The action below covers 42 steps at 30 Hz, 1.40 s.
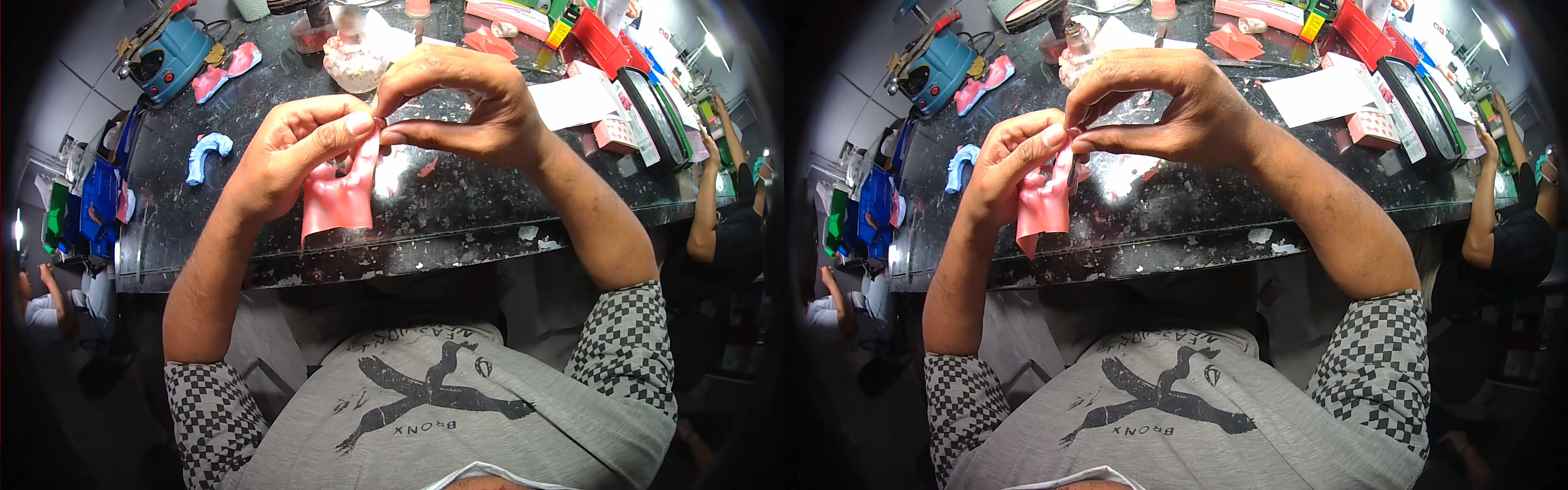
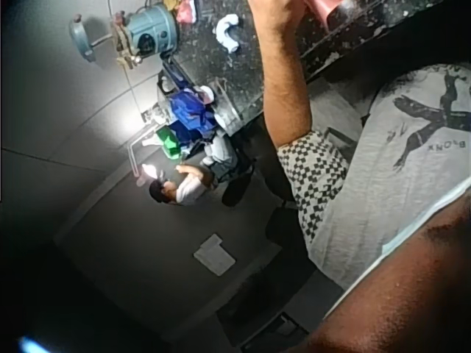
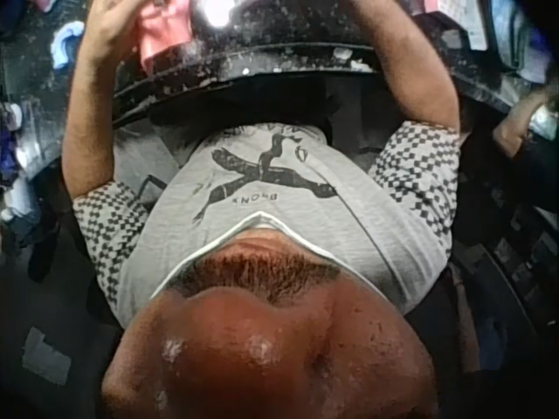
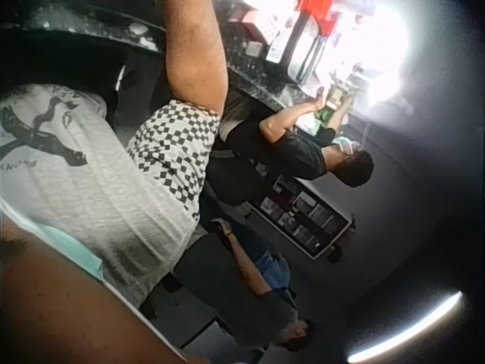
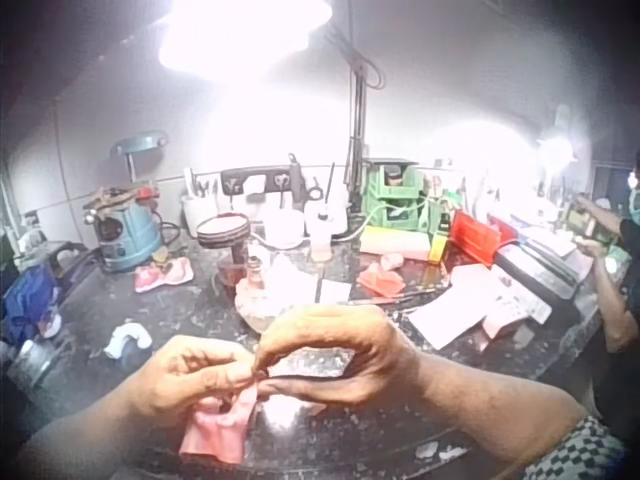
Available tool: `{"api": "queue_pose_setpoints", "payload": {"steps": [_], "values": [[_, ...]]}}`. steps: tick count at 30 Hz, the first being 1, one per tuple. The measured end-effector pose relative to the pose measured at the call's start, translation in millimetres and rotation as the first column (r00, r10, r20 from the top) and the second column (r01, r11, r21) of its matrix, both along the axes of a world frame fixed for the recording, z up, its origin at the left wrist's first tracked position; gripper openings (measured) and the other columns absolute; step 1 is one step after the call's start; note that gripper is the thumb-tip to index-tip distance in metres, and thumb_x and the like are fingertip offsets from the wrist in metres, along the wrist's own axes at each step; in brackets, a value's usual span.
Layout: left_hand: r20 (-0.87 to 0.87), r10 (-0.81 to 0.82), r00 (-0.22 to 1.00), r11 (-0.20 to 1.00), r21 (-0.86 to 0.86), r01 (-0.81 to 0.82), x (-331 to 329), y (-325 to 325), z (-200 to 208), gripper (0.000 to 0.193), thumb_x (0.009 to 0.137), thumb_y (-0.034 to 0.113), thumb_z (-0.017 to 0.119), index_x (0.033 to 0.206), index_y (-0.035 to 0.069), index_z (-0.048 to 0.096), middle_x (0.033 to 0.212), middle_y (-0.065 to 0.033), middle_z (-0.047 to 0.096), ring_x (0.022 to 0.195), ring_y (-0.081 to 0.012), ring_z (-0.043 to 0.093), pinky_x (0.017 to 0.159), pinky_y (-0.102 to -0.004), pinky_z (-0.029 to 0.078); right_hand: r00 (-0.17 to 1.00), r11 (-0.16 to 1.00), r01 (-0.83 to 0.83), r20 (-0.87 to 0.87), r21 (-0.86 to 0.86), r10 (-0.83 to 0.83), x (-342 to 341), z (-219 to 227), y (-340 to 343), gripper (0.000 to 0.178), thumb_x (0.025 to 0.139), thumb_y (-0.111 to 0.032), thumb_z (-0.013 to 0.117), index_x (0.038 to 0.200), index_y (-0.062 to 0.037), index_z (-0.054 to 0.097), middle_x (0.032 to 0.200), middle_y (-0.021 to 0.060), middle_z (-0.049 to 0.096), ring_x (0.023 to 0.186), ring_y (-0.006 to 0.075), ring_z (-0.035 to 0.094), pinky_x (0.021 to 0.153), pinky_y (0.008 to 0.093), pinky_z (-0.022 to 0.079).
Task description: The person presses a pink wax sheet onto a blue dental model base, shaping the material by hand over the mold.
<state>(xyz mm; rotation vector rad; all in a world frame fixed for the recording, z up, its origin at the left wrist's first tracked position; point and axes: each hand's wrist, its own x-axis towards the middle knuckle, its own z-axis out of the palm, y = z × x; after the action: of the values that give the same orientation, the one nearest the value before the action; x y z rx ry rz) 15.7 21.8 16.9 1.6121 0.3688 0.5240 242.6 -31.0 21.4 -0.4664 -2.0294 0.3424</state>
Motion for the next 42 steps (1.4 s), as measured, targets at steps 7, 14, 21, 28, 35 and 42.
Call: {"api": "queue_pose_setpoints", "payload": {"steps": [7, 14, 21, 28, 35, 42], "values": [[0.032, -0.011, 0.999, 0.996, -0.083, 0.014, -1, -2, 2, 0.027, 0.096, 0.022, 0.058, 0.105, -0.003, 0.064, 0.089, -0.0015, 0.064, 0.081, -0.0052, 0.056, 0.074, -0.0202, 0.044, 0.997, 0.990, 0.069, 0.009, 0.120, -0.071, -2, -1, 0, 0.018, 0.078, -0.005, 0.077, 0.094, -0.0030, 0.069, 0.090, 0.0068, 0.068, 0.082, 0.0176, 0.068, 0.075, 0.0292, 0.054], [0.055, -0.002, 0.999, 0.998, -0.056, 0.005, 2, -7, 2, 0.027, 0.096, 0.022, 0.058, 0.104, -0.004, 0.063, 0.092, -0.0036, 0.065, 0.085, -0.0069, 0.058, 0.079, -0.0217, 0.046, 0.992, 0.989, 0.112, 0.047, 0.100, -0.117, -1, 1, -3, 0.020, 0.077, -0.007, 0.077, 0.095, -0.0054, 0.068, 0.090, 0.0064, 0.067, 0.081, 0.0196, 0.067, 0.075, 0.0320, 0.054], [0.075, 0.009, 0.997, 0.995, -0.102, -0.002, 3, -6, 1, 0.027, 0.096, 0.023, 0.057, 0.102, -0.003, 0.063, 0.090, -0.0039, 0.065, 0.084, -0.0075, 0.059, 0.079, -0.0225, 0.047, 0.988, 0.980, 0.116, 0.081, 0.162, -0.131, 0, 1, -2, 0.021, 0.081, -0.005, 0.074, 0.099, -0.0037, 0.063, 0.091, 0.0083, 0.065, 0.083, 0.0205, 0.067, 0.076, 0.0304, 0.054], [0.216, 0.146, 0.965, 0.988, 0.011, -0.152, 7, 1, 0, 0.027, 0.098, 0.022, 0.053, 0.107, -0.002, 0.064, 0.090, -0.0030, 0.064, 0.080, -0.0086, 0.060, 0.076, -0.0224, 0.048, 0.978, 0.981, 0.139, -0.139, -0.134, -0.158, 2, -9, 2, 0.024, 0.082, 0.004, 0.066, 0.104, -0.0015, 0.058, 0.092, 0.0081, 0.064, 0.091, 0.0150, 0.066, 0.086, 0.0290, 0.053], [0.318, 0.345, 0.883, 0.934, -0.026, -0.356, 8, 9, -4, 0.021, 0.097, 0.018, 0.057, 0.106, -0.001, 0.061, 0.093, -0.0088, 0.069, 0.086, -0.0134, 0.066, 0.080, -0.0252, 0.051, 0.955, 0.891, 0.083, -0.219, -0.445, -0.199, -3, -11, 7, 0.026, 0.092, -0.026, 0.064, 0.101, -0.0017, 0.068, 0.099, 0.0055, 0.067, 0.093, 0.0118, 0.062, 0.089, 0.0283, 0.048], [0.382, 0.371, 0.847, 0.929, -0.161, -0.335, 4, 15, -10, 0.021, 0.096, 0.016, 0.058, 0.107, -0.001, 0.055, 0.103, -0.0163, 0.067, 0.096, -0.0211, 0.067, 0.089, -0.0319, 0.053, 0.950, 0.657, -0.091, -0.263, -0.748, -0.167, -14, -16, 3, 0.029, 0.090, -0.026, 0.069, 0.106, -0.0018, 0.070, 0.098, 0.0058, 0.071, 0.093, 0.0115, 0.065, 0.086, 0.0252, 0.050]]}}
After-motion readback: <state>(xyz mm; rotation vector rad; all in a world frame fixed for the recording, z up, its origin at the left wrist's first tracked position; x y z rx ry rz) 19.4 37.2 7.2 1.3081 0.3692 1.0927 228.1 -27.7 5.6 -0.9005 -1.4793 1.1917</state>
